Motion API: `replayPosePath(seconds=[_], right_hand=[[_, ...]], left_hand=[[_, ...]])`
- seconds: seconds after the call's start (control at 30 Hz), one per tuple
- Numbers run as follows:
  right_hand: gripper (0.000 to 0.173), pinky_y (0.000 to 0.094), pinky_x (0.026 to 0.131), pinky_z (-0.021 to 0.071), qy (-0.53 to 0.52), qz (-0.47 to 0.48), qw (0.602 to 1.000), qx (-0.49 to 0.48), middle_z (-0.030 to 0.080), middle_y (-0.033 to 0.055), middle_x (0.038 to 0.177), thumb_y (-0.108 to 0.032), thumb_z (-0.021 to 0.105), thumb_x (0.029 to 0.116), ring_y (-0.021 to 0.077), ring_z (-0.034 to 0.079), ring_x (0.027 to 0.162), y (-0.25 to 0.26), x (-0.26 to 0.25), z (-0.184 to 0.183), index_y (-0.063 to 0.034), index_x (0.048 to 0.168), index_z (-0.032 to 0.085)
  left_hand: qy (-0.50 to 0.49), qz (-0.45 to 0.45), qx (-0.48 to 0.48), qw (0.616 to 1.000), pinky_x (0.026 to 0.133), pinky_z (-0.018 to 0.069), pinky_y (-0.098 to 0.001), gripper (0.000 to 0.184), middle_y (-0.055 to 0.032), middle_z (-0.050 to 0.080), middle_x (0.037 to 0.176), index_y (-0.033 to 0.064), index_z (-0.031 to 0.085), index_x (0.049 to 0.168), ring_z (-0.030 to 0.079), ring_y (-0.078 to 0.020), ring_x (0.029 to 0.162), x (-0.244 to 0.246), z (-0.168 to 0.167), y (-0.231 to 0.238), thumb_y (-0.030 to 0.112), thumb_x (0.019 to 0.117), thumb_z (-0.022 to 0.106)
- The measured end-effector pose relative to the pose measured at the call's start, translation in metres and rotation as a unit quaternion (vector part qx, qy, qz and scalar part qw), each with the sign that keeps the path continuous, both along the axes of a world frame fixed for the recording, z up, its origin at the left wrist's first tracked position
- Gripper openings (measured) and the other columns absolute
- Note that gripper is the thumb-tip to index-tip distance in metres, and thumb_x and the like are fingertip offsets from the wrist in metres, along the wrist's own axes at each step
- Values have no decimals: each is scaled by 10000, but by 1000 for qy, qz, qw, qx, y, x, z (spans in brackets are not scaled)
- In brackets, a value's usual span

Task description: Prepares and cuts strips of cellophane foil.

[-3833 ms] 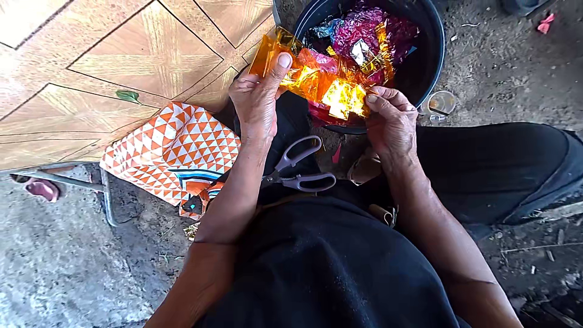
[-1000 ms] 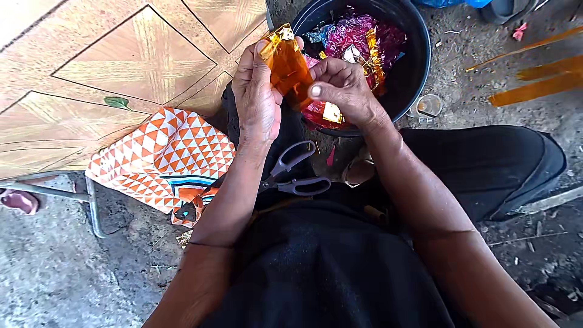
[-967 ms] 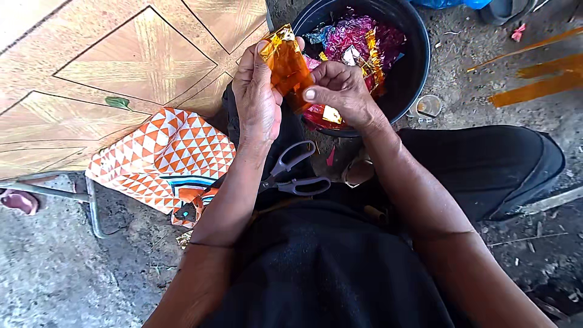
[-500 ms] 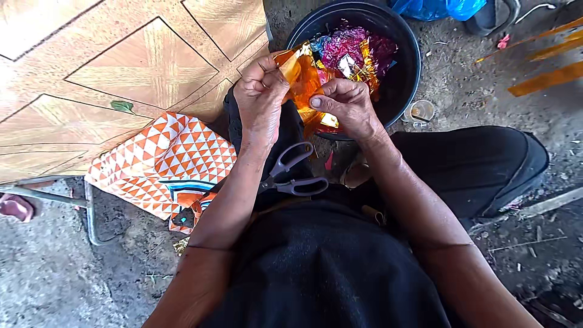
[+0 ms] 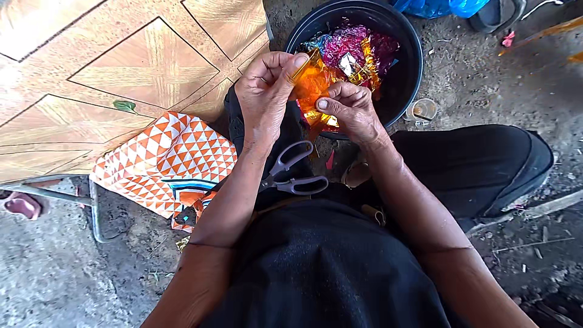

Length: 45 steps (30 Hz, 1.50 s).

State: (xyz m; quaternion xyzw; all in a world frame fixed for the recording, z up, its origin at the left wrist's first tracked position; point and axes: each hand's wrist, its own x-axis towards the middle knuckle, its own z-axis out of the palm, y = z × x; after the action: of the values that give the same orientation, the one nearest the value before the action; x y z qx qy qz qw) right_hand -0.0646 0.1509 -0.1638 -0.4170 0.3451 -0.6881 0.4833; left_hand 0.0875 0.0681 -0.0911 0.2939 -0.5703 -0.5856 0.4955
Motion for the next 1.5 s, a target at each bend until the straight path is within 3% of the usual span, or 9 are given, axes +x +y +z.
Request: replayPosePath(seconds=[0.1,0.2,0.27,0.4,0.47,0.67,0.77,0.87,1.5], right_hand=[[90,236,747,595,1,-6,1000,0,735,-45,832,3,708,911,36,693,767,1,-1,0,-86,921,716],[86,232,741,590,-1,-24,1000,16,732,-40,813,3,705,909,38,689,753,2,-2,2,-83,907,715],[89,230,732,583,3,-37,999,19,719,-44,793,1,701,910,35,678,743,1,-3,4,-86,891,703],[93,227,731,583,8,-55,998,27,719,-46,795,9,697,906,32,676,738,0,-3,6,-83,896,702],[98,226,724,582,10,-60,998,24,716,-46,794,16,693,904,30,673,735,0,-3,7,-81,896,701],[69,227,671,582,52,-58,996,37,727,-16,789,16,724,885,39,671,692,7,-6,11,-39,926,715],[55,252,614,576,113,-66,986,99,695,3,759,-31,730,886,56,643,648,18,3,16,-32,934,703],[37,255,729,586,99,-55,989,97,723,-12,797,3,712,890,40,676,739,15,-2,15,13,926,717],[37,206,663,534,41,-59,996,60,707,-44,756,0,726,882,9,636,680,19,-11,3,-17,911,712]], left_hand=[[22,-12,60,998,693,646,-354,79,-22,700,847,71,668,958,714,-147,748,1,3,-1,101,1019,626],[-12,-57,121,991,747,634,-386,526,-49,727,892,50,659,1079,730,-174,809,3,10,0,354,1137,233],[-37,-97,146,984,825,616,-408,712,-51,727,925,66,624,1119,727,-179,887,6,10,1,505,1095,63],[-16,-106,91,990,868,617,-355,129,-8,751,947,51,652,1098,731,-129,905,8,-4,10,143,1012,627],[-23,-97,83,992,881,615,-349,126,-26,755,959,20,674,1082,733,-133,913,5,-8,12,46,959,688],[-20,-43,93,995,755,607,-295,41,-8,726,885,65,701,980,700,-100,802,-8,-13,10,96,984,674],[-47,-30,85,995,774,617,-338,148,-21,722,997,118,694,1094,707,-142,881,1,-1,11,238,1017,654],[-8,-1,93,996,800,626,-373,138,-76,739,1014,38,659,1108,726,-195,927,-12,0,1,131,1028,596],[57,39,84,994,786,653,-353,95,-81,768,992,38,563,1070,768,-207,904,-16,17,-12,27,1060,469]])
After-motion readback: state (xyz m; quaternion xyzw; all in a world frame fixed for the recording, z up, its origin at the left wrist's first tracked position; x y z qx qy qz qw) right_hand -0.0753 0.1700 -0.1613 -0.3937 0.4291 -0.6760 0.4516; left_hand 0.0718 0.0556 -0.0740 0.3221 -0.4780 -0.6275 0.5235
